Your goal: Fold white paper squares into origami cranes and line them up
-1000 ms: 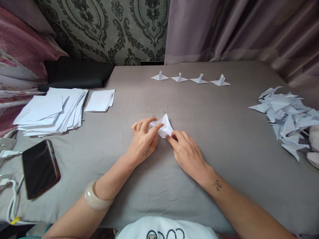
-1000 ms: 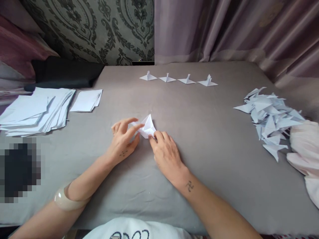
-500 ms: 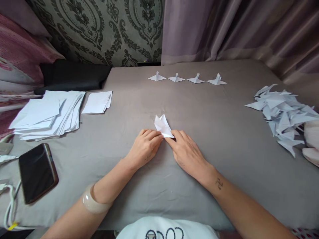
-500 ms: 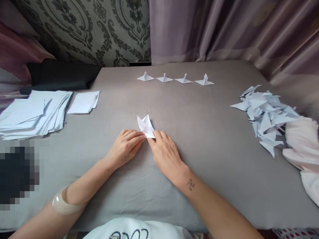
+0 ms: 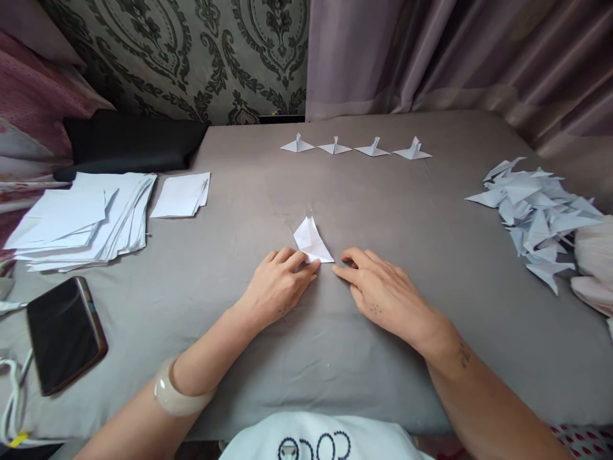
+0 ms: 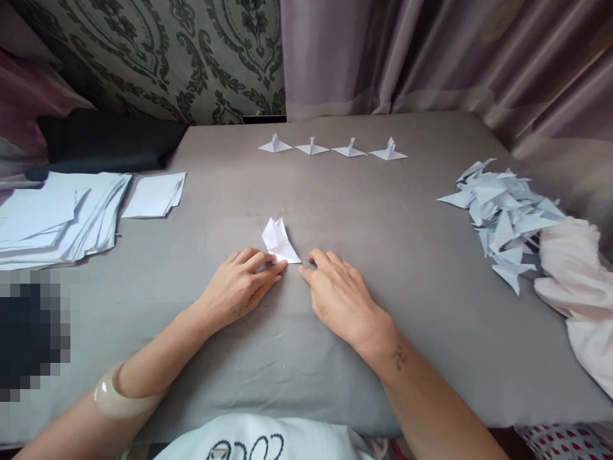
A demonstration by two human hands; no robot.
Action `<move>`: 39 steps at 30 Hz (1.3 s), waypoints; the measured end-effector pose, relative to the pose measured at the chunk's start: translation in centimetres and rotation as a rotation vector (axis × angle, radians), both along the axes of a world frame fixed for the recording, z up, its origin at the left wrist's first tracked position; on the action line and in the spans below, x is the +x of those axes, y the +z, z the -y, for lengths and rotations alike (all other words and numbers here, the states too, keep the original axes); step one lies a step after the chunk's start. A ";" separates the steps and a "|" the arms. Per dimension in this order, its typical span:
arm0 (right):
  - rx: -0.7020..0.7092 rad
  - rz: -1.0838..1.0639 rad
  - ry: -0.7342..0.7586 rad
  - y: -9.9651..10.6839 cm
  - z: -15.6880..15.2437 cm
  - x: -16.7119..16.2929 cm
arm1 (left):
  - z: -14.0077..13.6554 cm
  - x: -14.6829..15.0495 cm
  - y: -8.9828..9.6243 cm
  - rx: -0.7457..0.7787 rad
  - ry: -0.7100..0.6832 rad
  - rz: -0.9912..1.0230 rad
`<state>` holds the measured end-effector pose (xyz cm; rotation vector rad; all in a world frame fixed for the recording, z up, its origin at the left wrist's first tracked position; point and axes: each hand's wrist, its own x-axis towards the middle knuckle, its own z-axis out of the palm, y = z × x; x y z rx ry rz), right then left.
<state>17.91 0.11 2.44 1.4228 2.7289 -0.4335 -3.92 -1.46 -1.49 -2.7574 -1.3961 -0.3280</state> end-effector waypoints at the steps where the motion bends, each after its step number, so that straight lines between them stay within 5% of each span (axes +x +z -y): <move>1: 0.002 -0.018 -0.002 -0.1 -0.1 0.2 | 0.0 0.0 0.0 -0.012 0.006 -0.008; 10: 0.085 -0.404 -0.301 -3.2 -1.5 -1.9 | -0.3 0.0 -0.8 -0.038 0.032 0.113; 15: 0.135 -0.590 -0.227 -4.8 -1.7 -3.2 | -0.3 -0.2 -0.8 0.095 0.054 0.238; 19: 0.441 -0.525 -0.086 -4.1 -1.5 -3.3 | 0.0 -0.3 -0.2 0.440 0.327 0.366; 22: 0.576 -0.438 0.012 -3.5 -1.6 -3.0 | 0.2 -0.5 0.0 0.480 0.283 0.265; 27: 0.489 -0.306 0.066 -3.8 -1.4 -2.5 | 0.0 -0.4 -0.2 0.209 0.067 0.144; 39: 0.168 -0.401 -0.167 -4.3 -1.2 -2.5 | -0.5 0.0 -0.4 0.097 0.154 0.214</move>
